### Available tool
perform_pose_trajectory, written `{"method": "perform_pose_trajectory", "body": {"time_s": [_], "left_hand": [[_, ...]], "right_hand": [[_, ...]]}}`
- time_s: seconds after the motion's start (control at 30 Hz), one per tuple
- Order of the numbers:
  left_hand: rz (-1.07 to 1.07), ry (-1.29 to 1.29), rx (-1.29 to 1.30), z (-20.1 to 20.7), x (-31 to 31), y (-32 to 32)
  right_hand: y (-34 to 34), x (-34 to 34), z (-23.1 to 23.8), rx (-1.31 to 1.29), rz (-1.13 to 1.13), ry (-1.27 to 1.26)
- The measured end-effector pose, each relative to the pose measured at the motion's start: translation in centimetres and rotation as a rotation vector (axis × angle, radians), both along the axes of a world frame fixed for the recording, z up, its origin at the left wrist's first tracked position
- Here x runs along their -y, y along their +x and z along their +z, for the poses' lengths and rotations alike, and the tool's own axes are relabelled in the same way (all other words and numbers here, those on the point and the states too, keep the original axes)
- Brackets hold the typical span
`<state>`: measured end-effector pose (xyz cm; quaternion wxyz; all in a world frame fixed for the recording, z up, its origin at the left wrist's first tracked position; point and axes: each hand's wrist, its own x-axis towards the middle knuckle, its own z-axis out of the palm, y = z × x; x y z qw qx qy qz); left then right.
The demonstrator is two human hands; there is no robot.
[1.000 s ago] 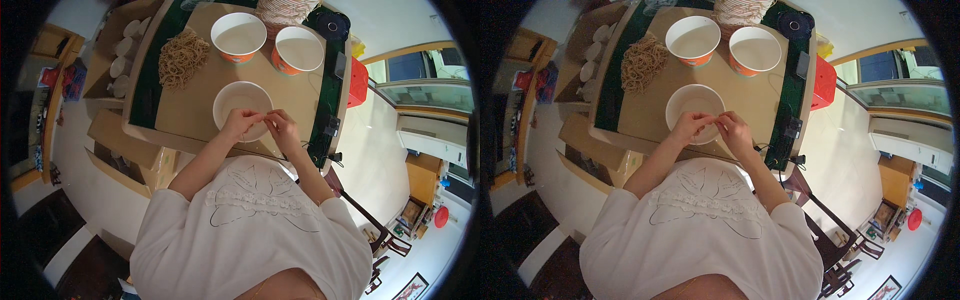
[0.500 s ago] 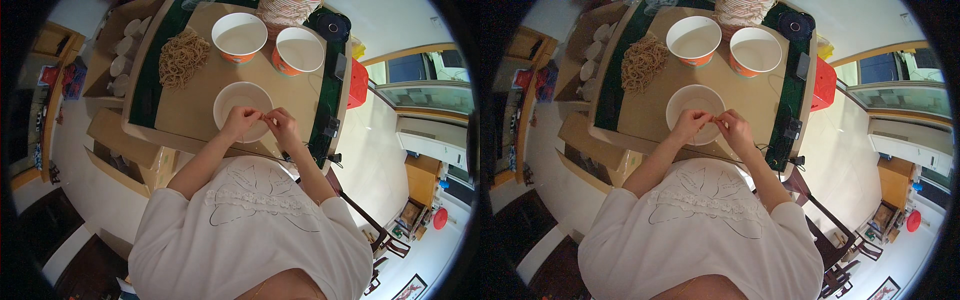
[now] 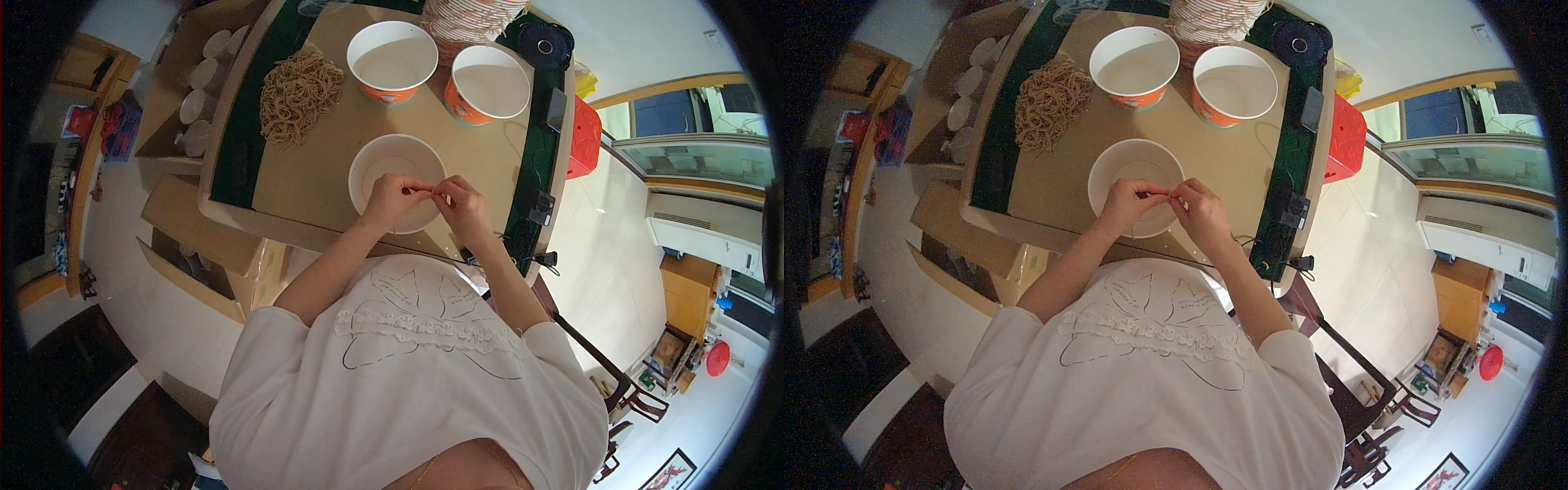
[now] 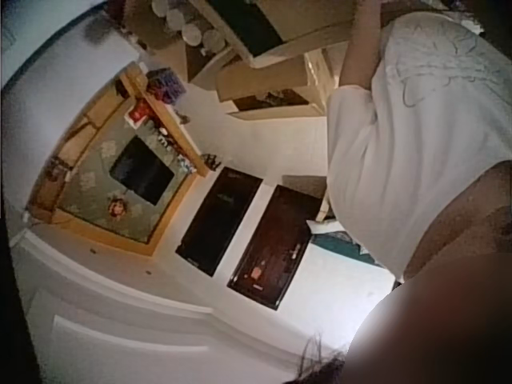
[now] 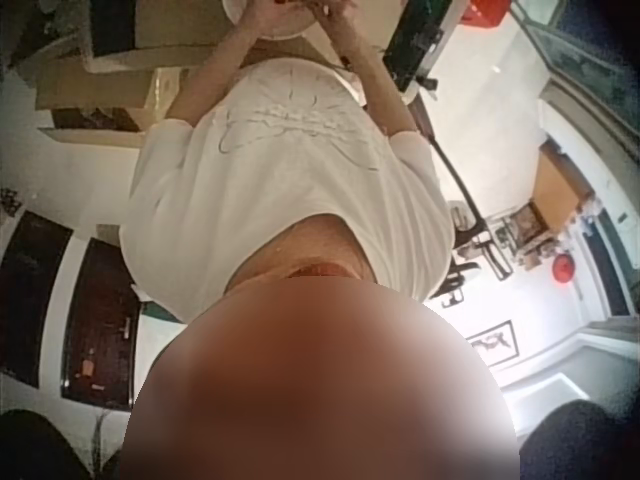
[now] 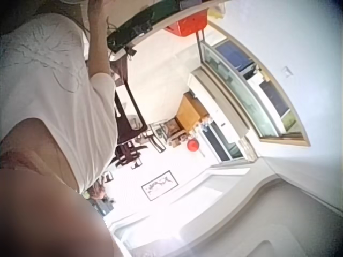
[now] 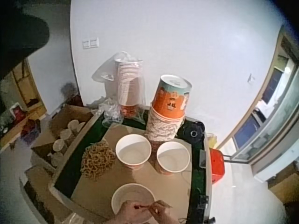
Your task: Sorting and placing rubber bands into paper cups on a table.
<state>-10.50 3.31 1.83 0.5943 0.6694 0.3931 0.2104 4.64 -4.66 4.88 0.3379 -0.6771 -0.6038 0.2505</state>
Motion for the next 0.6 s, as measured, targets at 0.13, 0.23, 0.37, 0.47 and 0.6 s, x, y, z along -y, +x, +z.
{"method": "perform_pose_trajectory", "body": {"time_s": [0.13, 0.23, 0.37, 0.47, 0.6], "left_hand": [[0.024, 0.112, -0.072, 0.9, 0.4, 0.3], [0.057, 0.098, -0.068, 0.4, 0.5, 0.4], [0.097, -0.033, -0.017, -0.4, 0.3, 0.2], [0.108, -0.087, 0.0, -0.3, 0.3, 0.1], [0.095, -0.106, 0.042, -0.5, 0.3, 0.3]], "right_hand": [[0.0, 0.0, -0.2, 0.035, 0.004, 0.013], [-0.2, 0.0, 0.3, 0.017, -0.017, -0.035], [-0.4, 0.1, 0.5, -0.036, -0.08, -0.078], [-0.6, 0.2, 0.6, -0.03, -0.053, -0.061], [-1.0, 0.0, 0.4, -0.067, -0.078, 0.037]]}}
